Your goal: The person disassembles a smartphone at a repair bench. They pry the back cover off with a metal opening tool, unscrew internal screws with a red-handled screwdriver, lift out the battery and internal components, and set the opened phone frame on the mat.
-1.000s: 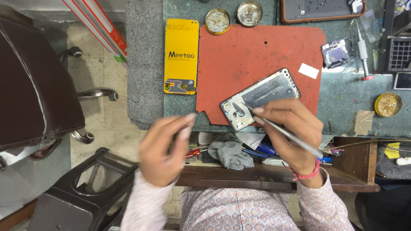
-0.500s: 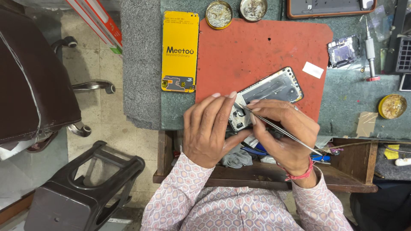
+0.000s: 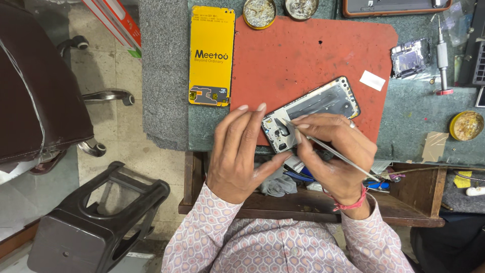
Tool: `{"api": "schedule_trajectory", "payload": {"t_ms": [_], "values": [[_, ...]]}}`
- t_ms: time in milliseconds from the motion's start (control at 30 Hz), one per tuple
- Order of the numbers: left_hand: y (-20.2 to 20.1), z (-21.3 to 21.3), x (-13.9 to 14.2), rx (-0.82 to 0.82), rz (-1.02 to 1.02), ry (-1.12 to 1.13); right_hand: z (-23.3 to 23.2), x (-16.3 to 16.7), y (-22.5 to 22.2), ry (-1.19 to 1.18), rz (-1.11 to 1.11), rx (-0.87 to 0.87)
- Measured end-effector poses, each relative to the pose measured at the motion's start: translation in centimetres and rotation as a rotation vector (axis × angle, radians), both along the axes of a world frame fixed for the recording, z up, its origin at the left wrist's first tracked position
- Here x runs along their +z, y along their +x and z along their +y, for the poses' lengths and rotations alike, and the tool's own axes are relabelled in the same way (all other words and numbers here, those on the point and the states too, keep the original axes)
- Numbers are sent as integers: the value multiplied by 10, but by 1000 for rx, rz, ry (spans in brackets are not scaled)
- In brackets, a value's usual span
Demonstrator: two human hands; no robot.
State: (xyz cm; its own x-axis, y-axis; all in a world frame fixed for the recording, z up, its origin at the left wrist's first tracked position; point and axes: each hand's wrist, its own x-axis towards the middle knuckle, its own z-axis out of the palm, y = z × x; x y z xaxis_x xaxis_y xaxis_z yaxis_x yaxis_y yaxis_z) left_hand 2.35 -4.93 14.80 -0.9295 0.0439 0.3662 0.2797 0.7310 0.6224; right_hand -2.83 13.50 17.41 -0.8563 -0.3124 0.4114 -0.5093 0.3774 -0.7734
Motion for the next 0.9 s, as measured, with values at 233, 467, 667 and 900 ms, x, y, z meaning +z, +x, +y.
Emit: {"api": "schedule_trajectory", "payload": {"t_ms": [233,467,667,900], "values": [[-3,-2,1,8,-24,47,-20,3,0,42,28,8],[-4,-9,6,-3,-73,123,-26,1,1,65,42,-3],[-19,-13,12,62,-73,169,-23,-3,5,-57,-24,-104],[-26,-8,24,20,-57,45,-16,-4,7,-47,-10,-99]]}}
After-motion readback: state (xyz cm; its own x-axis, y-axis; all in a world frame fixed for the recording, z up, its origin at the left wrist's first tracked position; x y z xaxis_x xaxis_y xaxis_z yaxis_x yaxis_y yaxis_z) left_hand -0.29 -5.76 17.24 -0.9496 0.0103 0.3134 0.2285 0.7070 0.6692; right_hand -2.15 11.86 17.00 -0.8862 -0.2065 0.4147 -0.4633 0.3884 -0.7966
